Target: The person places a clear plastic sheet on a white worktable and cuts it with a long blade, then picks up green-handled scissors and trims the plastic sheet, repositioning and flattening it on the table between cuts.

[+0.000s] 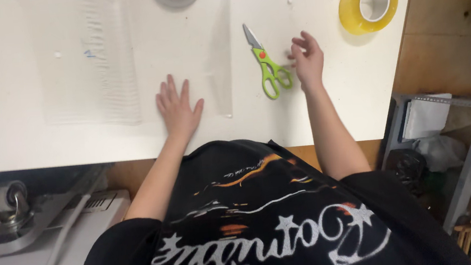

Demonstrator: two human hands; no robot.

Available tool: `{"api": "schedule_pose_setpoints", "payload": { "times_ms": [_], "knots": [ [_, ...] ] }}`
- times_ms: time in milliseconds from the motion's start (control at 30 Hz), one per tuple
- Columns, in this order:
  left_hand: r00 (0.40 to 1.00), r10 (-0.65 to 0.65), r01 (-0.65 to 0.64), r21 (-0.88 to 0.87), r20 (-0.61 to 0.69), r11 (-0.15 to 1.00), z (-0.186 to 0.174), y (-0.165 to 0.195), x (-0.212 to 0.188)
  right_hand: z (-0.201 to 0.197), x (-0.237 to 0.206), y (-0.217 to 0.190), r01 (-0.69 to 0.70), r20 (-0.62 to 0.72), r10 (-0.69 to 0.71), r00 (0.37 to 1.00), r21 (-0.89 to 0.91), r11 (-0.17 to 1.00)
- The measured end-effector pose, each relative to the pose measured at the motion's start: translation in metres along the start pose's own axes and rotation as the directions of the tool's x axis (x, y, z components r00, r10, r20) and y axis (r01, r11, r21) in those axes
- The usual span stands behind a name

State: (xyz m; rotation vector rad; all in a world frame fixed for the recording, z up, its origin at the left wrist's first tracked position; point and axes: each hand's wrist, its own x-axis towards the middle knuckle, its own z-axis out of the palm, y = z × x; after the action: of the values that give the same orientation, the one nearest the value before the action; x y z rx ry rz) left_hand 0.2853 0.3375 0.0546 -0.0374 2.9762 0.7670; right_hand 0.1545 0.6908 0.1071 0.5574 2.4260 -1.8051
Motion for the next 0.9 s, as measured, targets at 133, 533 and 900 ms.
{"api": "schedule_pose_setpoints", "payload": {
  "times_ms": [133,533,900],
  "knots": [
    [0.995,0.060,-0.067,-0.088,-0.076,0.994,0.000,0.010,-0.007,0.027,-0.040,0.017,0.039,0.086,-0.052,0.995,0.152,0.988],
    [0.948,-0.070,0.007,-0.198,-0.311,0.980,-0.068,-0.064,-0.038,0.181,-0.157,0.001,-0.035,0.741,-0.195,0.643,0.283,0.959],
    [0.687,-0.495,0.160,-0.554,-0.531,0.817,-0.168,-0.214,-0.043,0.285,-0.131,-0.003,-0.086,0.722,-0.197,0.663,0.334,0.939]
  ]
}}
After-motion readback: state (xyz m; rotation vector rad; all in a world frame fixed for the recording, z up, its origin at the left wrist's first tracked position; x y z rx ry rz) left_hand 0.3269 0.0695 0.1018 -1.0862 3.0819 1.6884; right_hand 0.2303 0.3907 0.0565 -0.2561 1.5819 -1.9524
